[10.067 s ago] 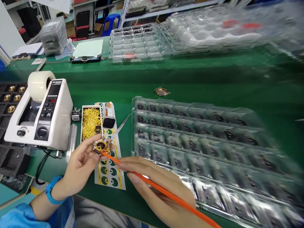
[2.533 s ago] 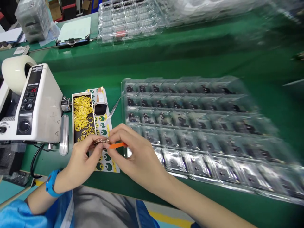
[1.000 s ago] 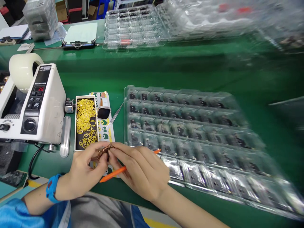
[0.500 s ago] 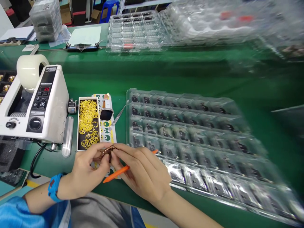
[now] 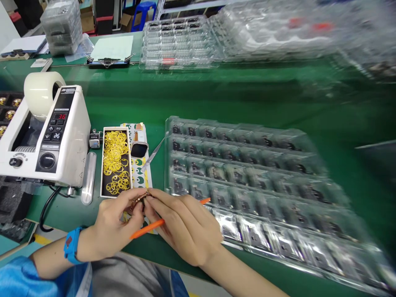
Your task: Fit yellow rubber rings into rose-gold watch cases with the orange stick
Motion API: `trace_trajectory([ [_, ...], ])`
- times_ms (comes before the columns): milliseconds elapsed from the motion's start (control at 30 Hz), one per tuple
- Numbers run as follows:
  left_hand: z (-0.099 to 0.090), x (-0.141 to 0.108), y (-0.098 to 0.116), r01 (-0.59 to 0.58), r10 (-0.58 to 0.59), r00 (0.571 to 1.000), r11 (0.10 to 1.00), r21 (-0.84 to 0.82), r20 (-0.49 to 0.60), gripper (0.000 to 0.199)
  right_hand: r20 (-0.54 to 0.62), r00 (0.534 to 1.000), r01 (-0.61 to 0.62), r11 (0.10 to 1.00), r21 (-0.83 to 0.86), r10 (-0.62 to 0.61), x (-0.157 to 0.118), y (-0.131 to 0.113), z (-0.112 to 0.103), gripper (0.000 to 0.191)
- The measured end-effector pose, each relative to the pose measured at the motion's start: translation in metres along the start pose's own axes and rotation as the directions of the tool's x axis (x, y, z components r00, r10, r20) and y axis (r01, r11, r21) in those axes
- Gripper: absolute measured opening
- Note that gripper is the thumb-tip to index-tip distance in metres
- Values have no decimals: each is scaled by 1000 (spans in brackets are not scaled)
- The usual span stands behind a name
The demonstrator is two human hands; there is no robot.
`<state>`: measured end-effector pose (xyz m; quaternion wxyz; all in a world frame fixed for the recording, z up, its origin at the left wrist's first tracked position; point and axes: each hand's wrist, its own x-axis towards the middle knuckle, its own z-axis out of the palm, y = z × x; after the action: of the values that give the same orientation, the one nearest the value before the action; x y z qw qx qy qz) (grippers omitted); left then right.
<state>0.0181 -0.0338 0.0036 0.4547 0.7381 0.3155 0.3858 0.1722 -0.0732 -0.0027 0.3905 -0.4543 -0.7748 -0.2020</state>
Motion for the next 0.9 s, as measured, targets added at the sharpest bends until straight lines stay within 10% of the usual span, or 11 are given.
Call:
trace_trajectory([
  [267, 0, 1, 1, 33, -33, 999, 999, -3, 12, 22, -44, 996, -75, 997, -27, 73, -2, -2, 3, 5],
  [433, 2, 4, -1, 332, -335, 942, 917, -221, 26, 16, -15, 986, -167, 986, 6, 167, 0, -3, 7, 8],
  [700, -8, 18, -2, 504, -523, 845, 713, -488, 108, 27, 162, 889, -454, 770, 448, 429, 8, 9, -12, 7],
  [900, -12, 18, 1, 570, -516, 817, 655, -496, 258, 26, 359, 895, -431, 724, 539, 265, 10, 13, -11, 11],
])
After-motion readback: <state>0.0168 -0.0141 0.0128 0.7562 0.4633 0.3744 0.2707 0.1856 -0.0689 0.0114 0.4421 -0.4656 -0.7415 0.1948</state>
